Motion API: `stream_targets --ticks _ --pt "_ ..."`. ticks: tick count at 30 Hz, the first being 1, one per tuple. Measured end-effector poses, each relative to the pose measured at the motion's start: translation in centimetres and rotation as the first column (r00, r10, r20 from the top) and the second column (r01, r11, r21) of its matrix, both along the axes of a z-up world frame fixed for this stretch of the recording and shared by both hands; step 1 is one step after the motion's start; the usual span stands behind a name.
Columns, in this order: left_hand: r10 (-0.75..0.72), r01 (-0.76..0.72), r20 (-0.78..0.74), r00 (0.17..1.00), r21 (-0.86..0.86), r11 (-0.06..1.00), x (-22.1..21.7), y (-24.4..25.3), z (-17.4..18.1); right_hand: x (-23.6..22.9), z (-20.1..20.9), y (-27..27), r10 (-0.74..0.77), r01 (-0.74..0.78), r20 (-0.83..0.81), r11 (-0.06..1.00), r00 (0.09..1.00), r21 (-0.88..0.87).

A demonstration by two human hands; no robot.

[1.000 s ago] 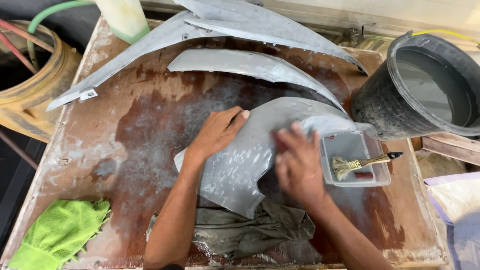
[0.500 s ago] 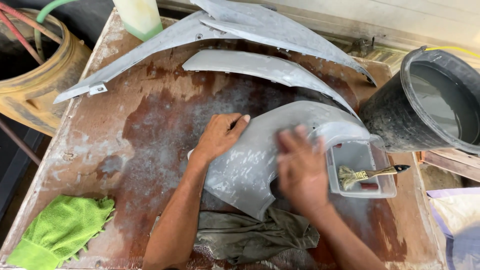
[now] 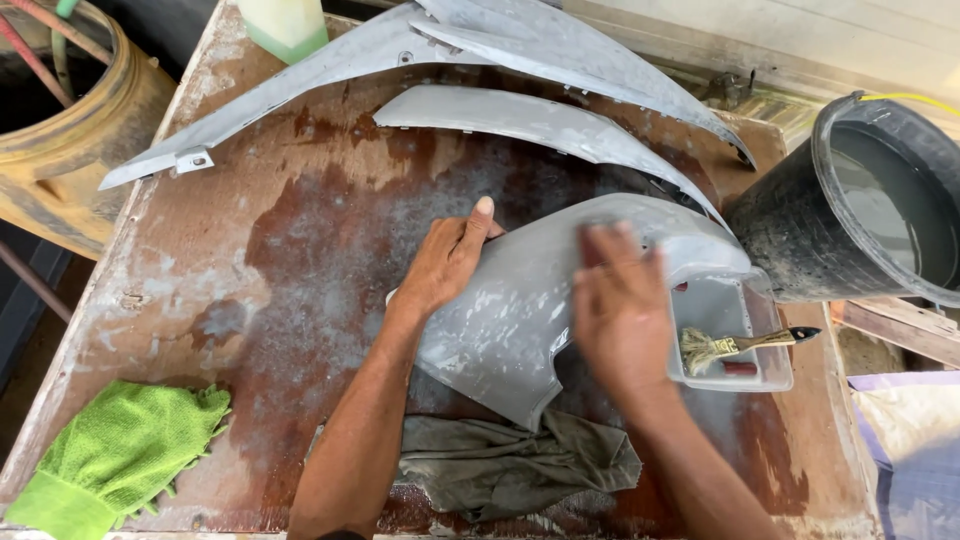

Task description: The person sands the surface of a grey car fender using a sanding block, moving it across the curved areas and edges. They then use a brush to wipe away dust from the part before continuing to sand the edges and inner sections.

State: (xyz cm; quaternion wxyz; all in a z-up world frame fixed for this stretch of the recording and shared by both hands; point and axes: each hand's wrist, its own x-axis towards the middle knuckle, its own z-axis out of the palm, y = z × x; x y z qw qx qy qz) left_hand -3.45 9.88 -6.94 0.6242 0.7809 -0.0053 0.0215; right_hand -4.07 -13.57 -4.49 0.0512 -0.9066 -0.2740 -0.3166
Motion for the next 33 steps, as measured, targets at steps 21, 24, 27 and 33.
stream_targets --ticks 21,24,27,33 --pt "-0.015 0.021 0.152 0.988 -0.035 0.999 1.2 -1.1 -2.2 -3.2 -1.0 4.6 0.100 -0.137 -0.192 0.972 0.976 -0.190" --pt "0.001 0.013 0.196 0.981 -0.073 0.997 1.5 -1.2 -2.6 -1.3 1.7 2.9 0.192 -0.213 -0.155 0.968 0.969 -0.130" --pt "0.014 0.000 0.217 0.976 -0.065 0.998 1.0 -1.3 -2.4 2.2 2.7 -0.6 -0.003 0.009 0.037 0.985 0.999 -0.172" --pt "0.008 0.004 0.225 0.974 -0.054 0.999 0.5 -1.0 -2.2 -0.1 0.4 3.8 -0.051 0.057 0.051 0.992 0.997 -0.114"
